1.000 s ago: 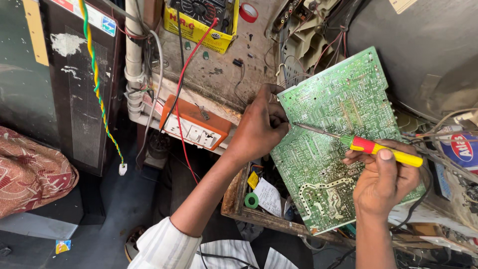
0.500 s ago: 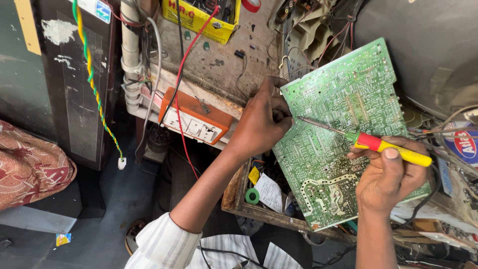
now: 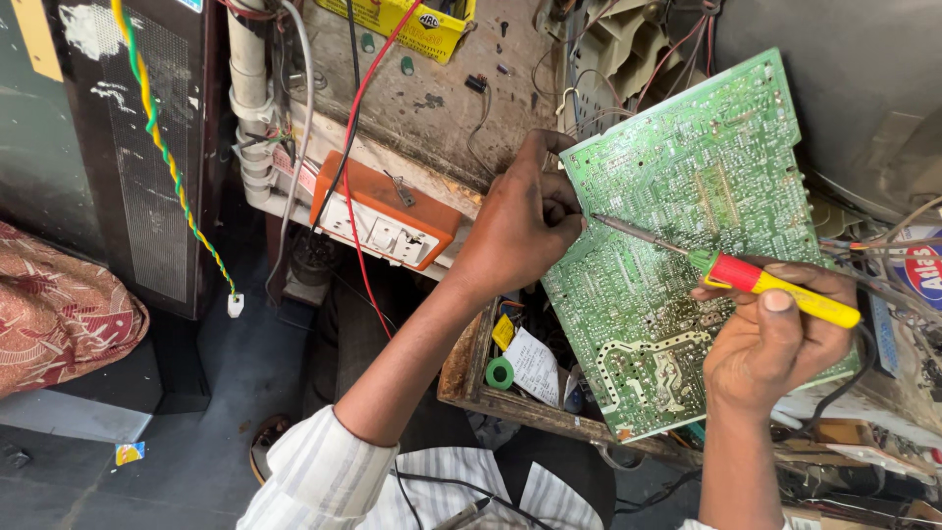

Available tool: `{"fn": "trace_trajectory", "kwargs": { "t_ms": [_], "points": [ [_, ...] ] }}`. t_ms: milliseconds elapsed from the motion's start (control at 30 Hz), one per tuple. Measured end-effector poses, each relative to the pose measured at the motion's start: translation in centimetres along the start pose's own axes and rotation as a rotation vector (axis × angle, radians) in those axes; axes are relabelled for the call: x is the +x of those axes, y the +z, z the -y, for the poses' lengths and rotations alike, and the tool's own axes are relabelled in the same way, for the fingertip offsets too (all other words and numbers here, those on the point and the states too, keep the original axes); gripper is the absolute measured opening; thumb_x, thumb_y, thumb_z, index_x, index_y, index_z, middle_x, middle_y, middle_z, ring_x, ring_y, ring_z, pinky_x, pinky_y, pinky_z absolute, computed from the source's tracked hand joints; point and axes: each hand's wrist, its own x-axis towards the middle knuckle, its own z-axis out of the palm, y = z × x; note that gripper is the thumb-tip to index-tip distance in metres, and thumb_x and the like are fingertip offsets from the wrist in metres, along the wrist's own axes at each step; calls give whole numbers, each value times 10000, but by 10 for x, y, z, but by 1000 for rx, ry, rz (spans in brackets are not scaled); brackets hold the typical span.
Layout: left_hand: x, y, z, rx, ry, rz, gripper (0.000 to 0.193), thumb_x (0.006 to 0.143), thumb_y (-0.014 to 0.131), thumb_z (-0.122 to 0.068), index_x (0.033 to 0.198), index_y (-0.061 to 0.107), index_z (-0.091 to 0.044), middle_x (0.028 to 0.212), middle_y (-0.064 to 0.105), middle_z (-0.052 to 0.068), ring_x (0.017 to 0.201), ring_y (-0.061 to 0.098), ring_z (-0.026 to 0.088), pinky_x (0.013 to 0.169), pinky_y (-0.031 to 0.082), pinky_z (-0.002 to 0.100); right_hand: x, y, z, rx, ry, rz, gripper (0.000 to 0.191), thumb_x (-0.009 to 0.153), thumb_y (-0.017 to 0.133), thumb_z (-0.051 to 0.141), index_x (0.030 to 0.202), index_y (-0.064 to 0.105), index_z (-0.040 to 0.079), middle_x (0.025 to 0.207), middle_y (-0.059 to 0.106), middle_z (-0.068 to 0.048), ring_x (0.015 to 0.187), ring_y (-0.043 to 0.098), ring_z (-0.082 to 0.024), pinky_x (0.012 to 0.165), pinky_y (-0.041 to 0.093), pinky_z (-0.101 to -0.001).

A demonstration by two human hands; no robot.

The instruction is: The person holds a green circuit board and uses a soldering iron and solder to work on specific points on the board. They also use pliers to trim wire ends and a multimeter to test connections. The person repeatedly switches between soldering, trimming, and testing actions.

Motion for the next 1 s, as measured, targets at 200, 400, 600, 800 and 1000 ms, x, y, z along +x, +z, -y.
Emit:
{"fn": "trace_trajectory", "kwargs": {
  "t_ms": [200,400,600,800,1000],
  "points": [
    [0,1,1,0,-7,3,618,801,717,54,1332,401,43,835,766,117,792,770,179,734,597,304,0,-1,0,-15,7,-17,257,1106,666,140,1209,504,-31,1063,555,-104,894,704,-288,725,656,-459],
    [0,1,2,14,-28,11,620,814,718,46,1341,392,49,831,762,124,792,770,187,731,601,320,0,-1,0,-15,1,-4,241,1095,651,125,1210,505,-28,1069,553,-101,885,678,-279,735,657,-469],
    [1,1,1,66,-30,26,624,823,702,46,1361,384,45,827,770,134,808,777,196,751,598,333,1,-2,-1,-18,17,-8,245,1122,665,140,1208,508,-26,1064,551,-96,897,700,-289,715,651,-471],
    [1,0,0,77,-44,25,657,811,716,31,1364,363,55,837,755,131,800,772,213,745,612,345,0,-3,-2,-11,14,-19,250,1109,660,146,1224,505,-13,1068,556,-98,893,691,-285,705,641,-459],
    [1,1,1,69,-22,19,620,815,700,44,1351,390,53,826,771,134,810,780,215,766,597,350,0,-5,-4,-4,13,-17,241,1095,649,122,1225,505,-20,1083,550,-102,877,662,-280,726,645,-467]
  ]
}}
